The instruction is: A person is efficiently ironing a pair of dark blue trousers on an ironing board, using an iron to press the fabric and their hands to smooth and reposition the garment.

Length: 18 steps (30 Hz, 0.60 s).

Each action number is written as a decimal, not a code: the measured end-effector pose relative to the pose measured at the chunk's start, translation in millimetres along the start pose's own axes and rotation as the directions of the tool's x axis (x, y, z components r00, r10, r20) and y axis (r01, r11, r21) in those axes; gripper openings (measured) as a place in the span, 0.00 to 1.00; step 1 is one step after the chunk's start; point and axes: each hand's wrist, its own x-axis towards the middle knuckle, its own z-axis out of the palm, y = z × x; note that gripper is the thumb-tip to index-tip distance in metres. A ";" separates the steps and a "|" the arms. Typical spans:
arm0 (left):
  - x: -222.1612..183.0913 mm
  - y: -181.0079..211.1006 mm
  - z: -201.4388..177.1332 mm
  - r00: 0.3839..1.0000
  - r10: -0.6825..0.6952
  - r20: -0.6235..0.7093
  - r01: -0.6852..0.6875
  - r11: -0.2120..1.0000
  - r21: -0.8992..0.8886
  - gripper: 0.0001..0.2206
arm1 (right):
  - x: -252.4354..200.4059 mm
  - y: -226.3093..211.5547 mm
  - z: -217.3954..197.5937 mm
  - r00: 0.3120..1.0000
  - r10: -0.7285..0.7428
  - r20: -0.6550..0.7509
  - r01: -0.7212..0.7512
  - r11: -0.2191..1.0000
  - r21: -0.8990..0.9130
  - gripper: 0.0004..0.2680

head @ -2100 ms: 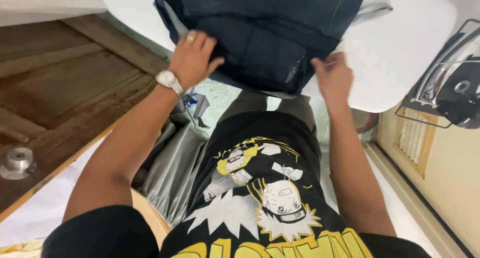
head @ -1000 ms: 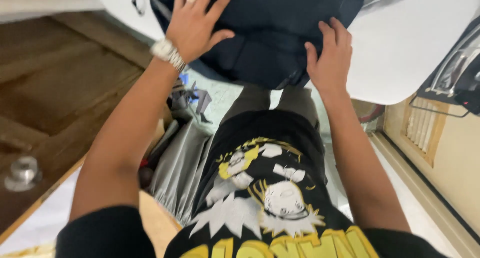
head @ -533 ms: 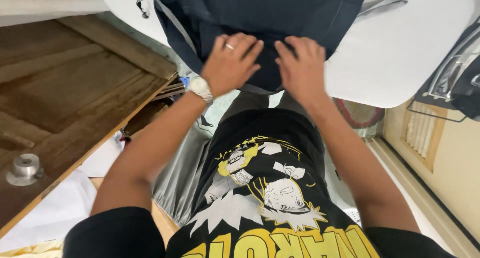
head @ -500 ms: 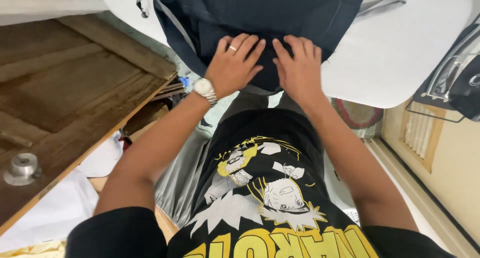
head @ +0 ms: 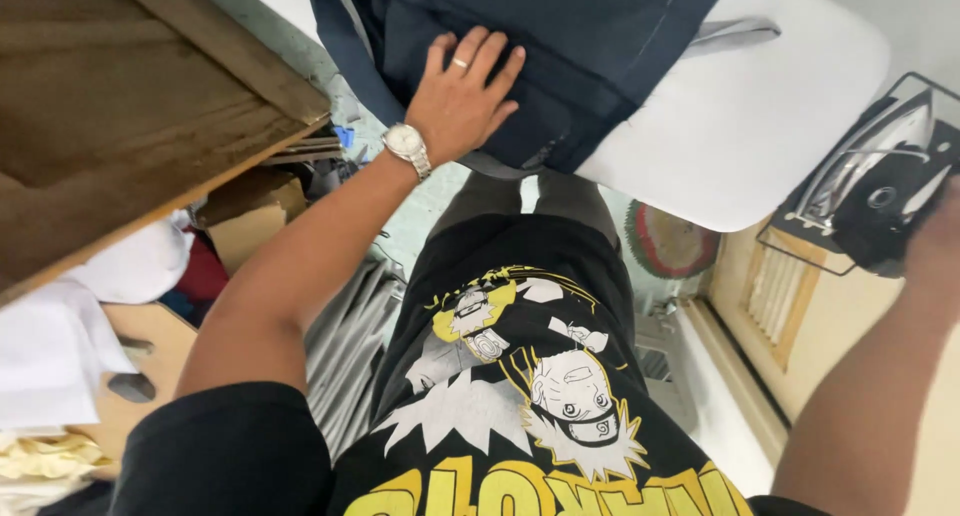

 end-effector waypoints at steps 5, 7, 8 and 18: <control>2.8 3.7 -1.3 1.000 -0.007 -0.004 0.007 1.000 0.013 0.32 | 3.7 -7.2 -7.3 0.989 0.146 -0.020 -0.140 0.974 0.178 0.22; 4.2 -0.2 0.6 1.000 -0.003 -0.021 0.004 1.000 0.030 0.32 | 5.7 -13.8 -4.8 0.994 0.059 -0.089 -0.043 0.983 0.181 0.21; 4.7 -4.2 1.5 0.999 0.013 -0.044 -0.011 1.000 0.026 0.31 | 2.7 -31.7 -7.2 0.991 0.133 0.000 -0.126 0.937 0.325 0.17; -12.3 -32.0 10.5 0.997 -0.027 -0.067 0.033 0.996 0.085 0.30 | -123.5 -201.6 -75.4 0.953 0.158 0.257 -0.185 0.979 0.087 0.20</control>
